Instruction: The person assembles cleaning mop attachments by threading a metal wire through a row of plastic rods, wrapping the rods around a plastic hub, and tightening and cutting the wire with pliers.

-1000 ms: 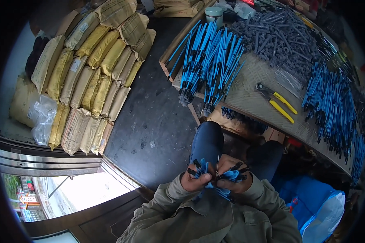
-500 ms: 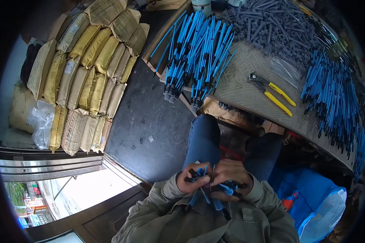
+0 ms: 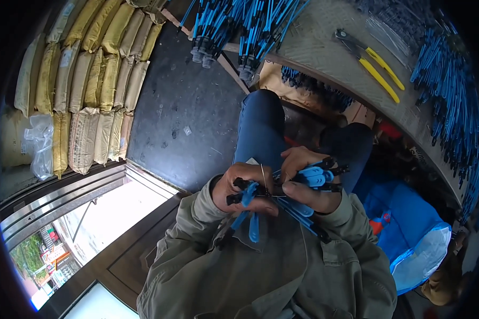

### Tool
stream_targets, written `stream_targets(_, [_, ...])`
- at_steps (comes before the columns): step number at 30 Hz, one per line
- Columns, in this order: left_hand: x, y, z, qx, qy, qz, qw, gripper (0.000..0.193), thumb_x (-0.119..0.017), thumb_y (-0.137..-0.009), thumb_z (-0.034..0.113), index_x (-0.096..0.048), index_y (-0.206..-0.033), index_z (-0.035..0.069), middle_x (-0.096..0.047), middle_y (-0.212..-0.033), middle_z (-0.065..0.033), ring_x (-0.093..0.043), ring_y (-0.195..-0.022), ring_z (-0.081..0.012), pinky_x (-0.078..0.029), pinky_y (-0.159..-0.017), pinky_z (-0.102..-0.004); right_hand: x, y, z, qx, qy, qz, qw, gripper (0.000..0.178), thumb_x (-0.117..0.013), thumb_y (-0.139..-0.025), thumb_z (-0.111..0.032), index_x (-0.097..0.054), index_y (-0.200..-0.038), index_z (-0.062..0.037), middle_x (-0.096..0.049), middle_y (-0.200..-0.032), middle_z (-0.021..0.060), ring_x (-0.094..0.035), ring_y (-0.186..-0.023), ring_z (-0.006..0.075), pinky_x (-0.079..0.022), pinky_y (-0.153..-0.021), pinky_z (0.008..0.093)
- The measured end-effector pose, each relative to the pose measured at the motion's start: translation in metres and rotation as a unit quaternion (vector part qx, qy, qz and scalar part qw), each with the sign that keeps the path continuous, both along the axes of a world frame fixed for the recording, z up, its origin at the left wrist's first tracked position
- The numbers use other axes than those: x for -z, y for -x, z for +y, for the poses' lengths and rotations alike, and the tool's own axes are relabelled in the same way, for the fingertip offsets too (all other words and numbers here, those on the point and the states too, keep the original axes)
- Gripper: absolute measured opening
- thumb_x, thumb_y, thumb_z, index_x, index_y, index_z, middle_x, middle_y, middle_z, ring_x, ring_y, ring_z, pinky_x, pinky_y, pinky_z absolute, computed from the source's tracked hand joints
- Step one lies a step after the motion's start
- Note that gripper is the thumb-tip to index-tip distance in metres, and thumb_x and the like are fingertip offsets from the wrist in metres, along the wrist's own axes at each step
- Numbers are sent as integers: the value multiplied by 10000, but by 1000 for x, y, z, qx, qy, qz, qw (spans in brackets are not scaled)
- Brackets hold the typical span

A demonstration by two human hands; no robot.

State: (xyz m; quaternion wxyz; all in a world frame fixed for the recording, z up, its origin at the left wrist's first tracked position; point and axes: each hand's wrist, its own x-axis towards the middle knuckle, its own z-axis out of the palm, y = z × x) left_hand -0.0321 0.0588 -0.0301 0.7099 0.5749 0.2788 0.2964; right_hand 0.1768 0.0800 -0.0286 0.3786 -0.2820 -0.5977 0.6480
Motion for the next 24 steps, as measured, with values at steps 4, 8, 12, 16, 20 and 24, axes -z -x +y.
stream_targets(4, [-23,-15,30,-53,-215,15,975,174,-744,-692,47,-599,-786,23,-596,-787,-100,-584,-750,-182,-443,-644,-307,-20,-6,19,53,-60,27,996,171,-702,-689,-67,-573,-800,-47,-589,-755,57,-564,-688,151,-424,-647,293])
stream_targets(8, [-31,-16,25,-64,-201,28,977,163,-733,-694,27,-610,-802,25,-600,-824,-106,-591,-764,-202,-454,-652,-311,-36,-6,19,37,35,37,998,180,-700,-745,-82,-556,-846,-42,-574,-802,43,-545,-742,116,-424,-691,258])
stream_targets(12, [-36,-15,17,-141,-74,19,987,195,-727,-687,20,-635,-859,9,-608,-850,-106,-601,-777,-216,-465,-669,-322,-37,-3,13,26,48,34,998,209,-696,-776,-77,-533,-902,-41,-561,-881,27,-531,-788,98,-423,-723,236])
stream_targets(16, [-34,-8,21,-138,-94,15,986,249,-727,-681,10,-640,-913,-4,-618,-881,-105,-605,-791,-209,-473,-688,-324,-52,-3,31,-11,47,-29,998,223,-699,-785,-85,-519,-909,-42,-550,-880,20,-521,-799,86,-419,-708,221])
stream_targets(20, [-22,1,24,-172,-51,1,984,272,-728,-674,-2,-638,-930,-15,-625,-904,-116,-607,-804,-212,-479,-705,-333,-56,-3,43,-61,50,-67,995,273,-717,-776,-113,-523,-951,-33,-551,-880,25,-535,-821,108,-424,-716,229])
stream_targets(24, [-17,6,31,-149,-78,-31,985,270,-737,-666,-9,-640,-918,-21,-629,-915,-129,-608,-820,-224,-482,-722,-340,-66,-16,74,-164,-55,-89,981,374,-735,-762,-149,-527,-1046,-22,-566,-922,53,-554,-874,151,-436,-751,260])
